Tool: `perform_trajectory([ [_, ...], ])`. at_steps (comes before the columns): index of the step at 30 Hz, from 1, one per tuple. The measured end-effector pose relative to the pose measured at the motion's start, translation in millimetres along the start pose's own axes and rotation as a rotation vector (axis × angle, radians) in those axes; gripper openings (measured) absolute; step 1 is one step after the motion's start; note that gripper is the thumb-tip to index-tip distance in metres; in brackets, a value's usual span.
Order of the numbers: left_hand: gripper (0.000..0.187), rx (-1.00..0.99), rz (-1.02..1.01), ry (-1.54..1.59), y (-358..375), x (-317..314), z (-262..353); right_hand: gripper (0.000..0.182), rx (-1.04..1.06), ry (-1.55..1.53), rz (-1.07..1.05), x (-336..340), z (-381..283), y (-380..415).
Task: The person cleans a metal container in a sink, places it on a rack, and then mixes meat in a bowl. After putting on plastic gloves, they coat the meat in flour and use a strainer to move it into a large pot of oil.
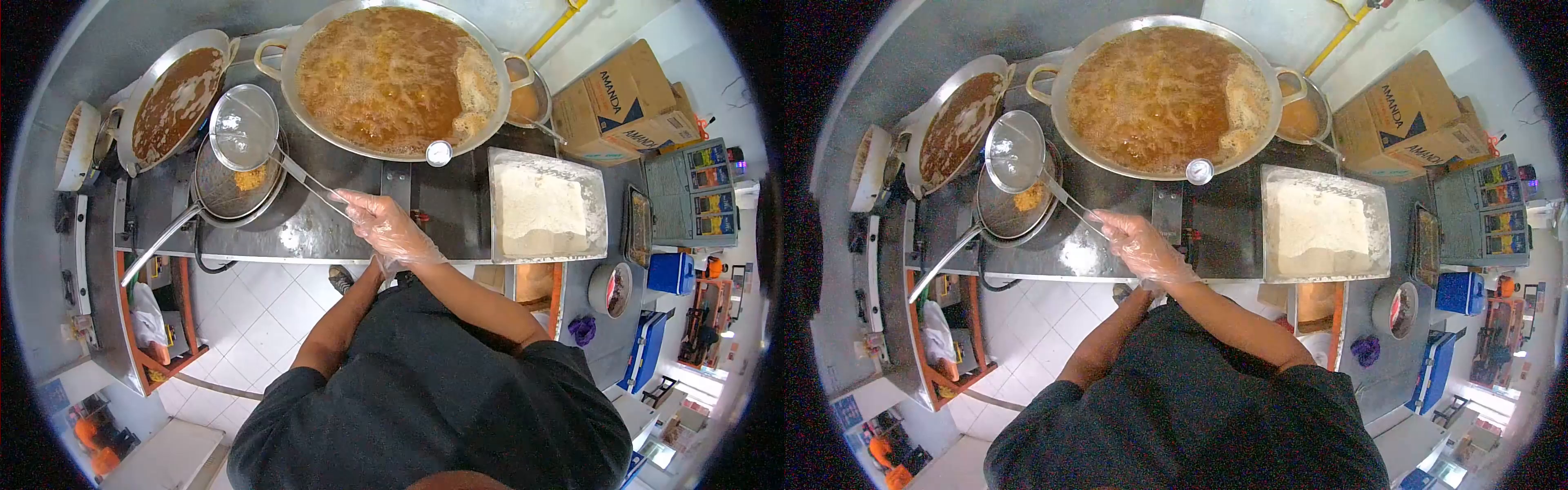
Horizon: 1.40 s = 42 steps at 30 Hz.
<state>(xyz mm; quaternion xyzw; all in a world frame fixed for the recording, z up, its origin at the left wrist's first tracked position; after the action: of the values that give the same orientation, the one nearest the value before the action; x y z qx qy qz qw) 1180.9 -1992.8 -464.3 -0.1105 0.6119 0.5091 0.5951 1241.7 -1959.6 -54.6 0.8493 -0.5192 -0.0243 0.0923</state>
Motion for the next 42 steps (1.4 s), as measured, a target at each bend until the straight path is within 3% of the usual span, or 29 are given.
perform_trajectory([
  [19, 0.045, -0.020, 0.012, -0.065, 4.1, -3.7, 5.7, 0.043, -0.026, -0.026, -0.036, -9.5, 10.8, 0.0],
  [23, 0.045, -0.023, 0.021, -0.083, 6.3, -4.5, 5.5, 0.043, 0.047, 0.027, 0.001, -4.7, 4.8, 2.2],
  [27, 0.044, -0.033, 0.020, -0.115, 9.0, -4.8, 3.6, 0.043, 0.071, -0.102, 0.067, 3.2, 13.5, 2.7],
  [30, 0.044, -0.048, 0.026, -0.155, 10.4, 1.4, 2.0, 0.041, -0.071, -0.306, 0.066, 23.8, -7.3, 24.4],
  [31, 0.044, -0.062, 0.024, -0.182, 10.9, 4.8, 2.2, 0.040, -0.144, -0.384, 0.053, 32.1, -20.1, 35.9],
  [34, 0.044, -0.361, -0.127, -0.833, 8.1, 19.1, 8.0, 0.042, -0.243, -0.472, 0.207, 62.1, -27.9, 62.2],
  [35, 0.044, -0.301, -0.074, -0.695, 8.0, 21.6, 8.0, 0.042, -0.273, -0.500, 0.259, 73.1, -27.8, 70.3],
  [37, 0.042, -0.054, 0.188, -0.052, 36.8, -17.5, 12.0, 0.043, -0.263, -0.609, 0.301, 94.6, -21.0, 85.2],
  [42, 0.042, 0.022, 0.225, -0.024, 24.3, 3.6, 4.0, 0.042, -0.385, -0.752, 0.344, 146.0, -12.4, 124.8],
])
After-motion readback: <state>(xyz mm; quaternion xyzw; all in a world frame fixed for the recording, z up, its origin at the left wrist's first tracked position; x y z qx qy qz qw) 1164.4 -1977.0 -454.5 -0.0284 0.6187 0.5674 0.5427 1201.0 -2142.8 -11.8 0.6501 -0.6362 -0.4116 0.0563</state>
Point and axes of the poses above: each hand's wrist, its own y-axis away from the middle knuckle, its own x-axis out of the back of the hand, z = x × y, the point moved 7 cm from there along -y, towards the middle knuckle, and after that the axes turned 11 degrees about y, right-handed, at the moved point
